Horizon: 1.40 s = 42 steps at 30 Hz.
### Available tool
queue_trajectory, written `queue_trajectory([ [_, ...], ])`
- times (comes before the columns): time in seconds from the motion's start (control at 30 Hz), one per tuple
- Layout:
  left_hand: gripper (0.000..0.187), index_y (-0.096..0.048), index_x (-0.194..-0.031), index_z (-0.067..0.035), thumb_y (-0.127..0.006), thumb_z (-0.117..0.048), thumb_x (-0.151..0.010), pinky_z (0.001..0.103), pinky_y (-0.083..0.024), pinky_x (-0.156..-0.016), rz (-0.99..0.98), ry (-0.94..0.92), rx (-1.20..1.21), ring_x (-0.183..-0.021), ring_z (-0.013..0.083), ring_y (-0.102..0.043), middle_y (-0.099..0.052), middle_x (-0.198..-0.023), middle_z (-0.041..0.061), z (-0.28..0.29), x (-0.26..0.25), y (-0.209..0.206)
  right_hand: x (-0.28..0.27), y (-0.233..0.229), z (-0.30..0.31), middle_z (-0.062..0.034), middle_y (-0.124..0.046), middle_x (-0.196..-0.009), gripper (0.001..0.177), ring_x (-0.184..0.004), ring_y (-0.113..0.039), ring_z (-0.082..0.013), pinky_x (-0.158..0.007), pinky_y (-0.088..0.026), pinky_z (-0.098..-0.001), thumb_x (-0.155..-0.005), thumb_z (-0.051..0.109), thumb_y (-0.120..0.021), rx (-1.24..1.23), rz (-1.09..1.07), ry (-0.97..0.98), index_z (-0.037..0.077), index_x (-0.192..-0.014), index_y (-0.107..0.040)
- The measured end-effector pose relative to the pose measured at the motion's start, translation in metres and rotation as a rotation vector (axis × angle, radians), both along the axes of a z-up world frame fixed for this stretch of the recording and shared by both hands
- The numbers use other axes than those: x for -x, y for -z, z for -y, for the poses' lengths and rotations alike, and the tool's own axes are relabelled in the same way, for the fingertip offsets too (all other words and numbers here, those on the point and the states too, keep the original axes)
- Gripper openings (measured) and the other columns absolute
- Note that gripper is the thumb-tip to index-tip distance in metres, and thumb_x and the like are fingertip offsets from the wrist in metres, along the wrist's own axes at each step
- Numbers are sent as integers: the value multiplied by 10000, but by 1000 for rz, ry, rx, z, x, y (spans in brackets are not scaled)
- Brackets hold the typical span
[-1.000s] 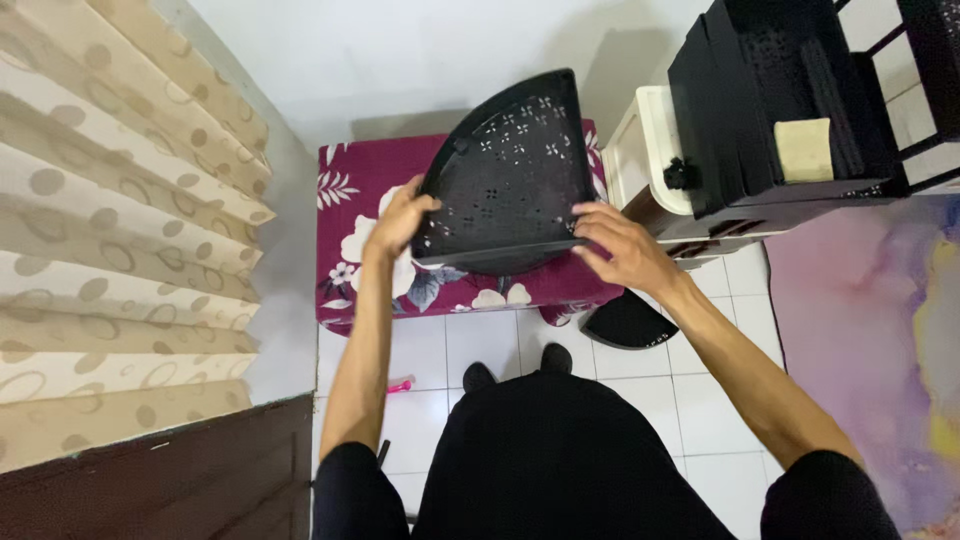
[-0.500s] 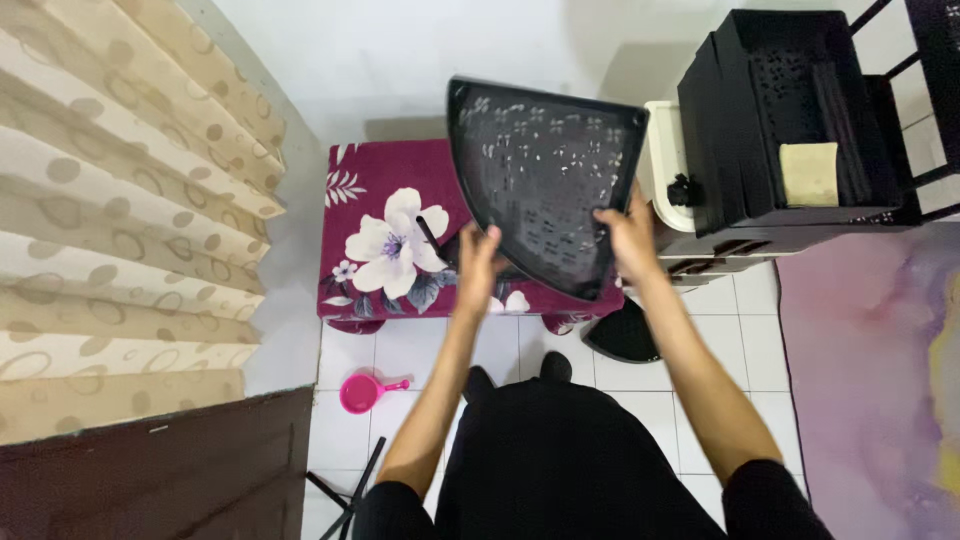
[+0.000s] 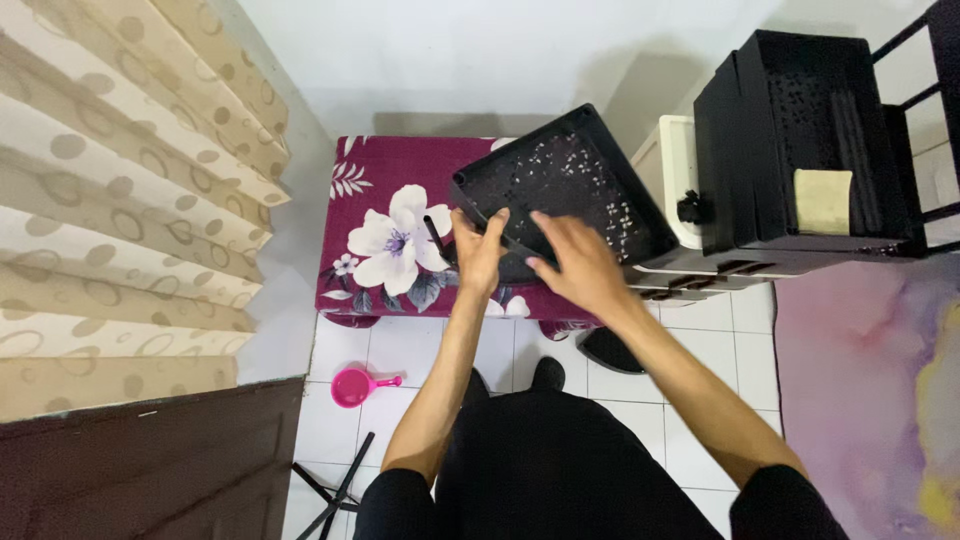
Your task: The person wipes black plastic furniture parts with a cloth, including a perforated tray and several rods. They handle each piece individually, wiping both sides and edges, then place them back on a floral-covered stool or into a black storage unit.
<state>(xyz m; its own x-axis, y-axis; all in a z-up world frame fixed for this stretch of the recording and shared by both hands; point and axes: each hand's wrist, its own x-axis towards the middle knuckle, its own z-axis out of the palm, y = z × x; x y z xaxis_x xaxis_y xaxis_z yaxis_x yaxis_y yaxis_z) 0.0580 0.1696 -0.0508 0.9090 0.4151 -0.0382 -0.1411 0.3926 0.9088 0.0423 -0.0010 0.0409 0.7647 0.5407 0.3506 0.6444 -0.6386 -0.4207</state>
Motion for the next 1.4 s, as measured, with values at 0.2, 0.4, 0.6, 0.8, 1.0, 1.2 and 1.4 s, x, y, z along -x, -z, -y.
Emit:
queue_trajectory([
  [0.2, 354, -532, -1218, -38, -654, -275, -985, 303, -582, -813, -53, 240, 127, -1035, 121, -616, -610, -1137, 17, -37, -6, 22, -11, 17, -35, -172, -670, -1061, 287, -1015, -646, -375, -856, -515, -479, -944, 64, -711, -51, -81, 34, 36, -1217, -625],
  [0.4, 383, -599, -1284, -42, -690, -123, -922, 329, -569, -810, -177, -188, -611, -999, 178, -660, -662, -1110, 96, -136, 6, 128, -27, 20, -15, -237, -650, -1113, 342, -998, -622, -429, -857, -495, -503, -938, 50, -696, -109, -19, 3, -37, -1250, -587],
  [0.6, 580, -533, -1441, 32, -729, -82, -907, 487, -490, -999, 74, -54, -1005, -1199, 441, -624, -613, -1350, 274, -155, -20, 218, -20, 16, -14, -214, -651, -1080, 372, -950, -602, -419, -837, -484, -487, -913, 45, -707, -71, -145, 67, -33, -1263, -611],
  [0.8, 327, -637, -1320, -22, -605, -178, -1034, 455, -528, -929, -287, 161, -826, -1133, 394, -692, -724, -1212, 222, -140, -44, 205, -20, 21, -4, -199, -648, -1076, 367, -923, -596, -377, -833, -466, -458, -915, 53, -718, -36, -125, 110, -41, -1253, -612],
  [1.0, 338, -627, -1290, 14, -624, -202, -1030, 436, -526, -935, 61, 110, -878, -1096, 417, -674, -688, -1214, 217, -119, -36, 121, -26, 28, 5, -176, -653, -1007, 359, -857, -598, -334, -904, -443, -455, -918, 58, -711, 3, -224, 190, -22, -1259, -631],
  [1.2, 331, -613, -1296, 25, -607, -200, -1053, 419, -523, -862, 149, 236, -880, -996, 389, -670, -662, -1116, 199, -92, -28, 4, -23, 22, 18, -190, -679, -1162, 426, -1020, -627, -352, -944, -446, -428, -918, 19, -699, -81, -128, 223, -5, -1336, -619],
  [1.4, 338, -664, -1296, -67, -651, -251, -1013, 443, -531, -680, 232, 311, -1211, -816, 375, -683, -665, -1001, 164, -69, -27, -91, -11, 12, 46, -131, -676, -1293, 522, -1170, -640, -165, -1045, -489, -279, -908, -54, -621, -782, -438, 330, -49, -1424, -545],
])
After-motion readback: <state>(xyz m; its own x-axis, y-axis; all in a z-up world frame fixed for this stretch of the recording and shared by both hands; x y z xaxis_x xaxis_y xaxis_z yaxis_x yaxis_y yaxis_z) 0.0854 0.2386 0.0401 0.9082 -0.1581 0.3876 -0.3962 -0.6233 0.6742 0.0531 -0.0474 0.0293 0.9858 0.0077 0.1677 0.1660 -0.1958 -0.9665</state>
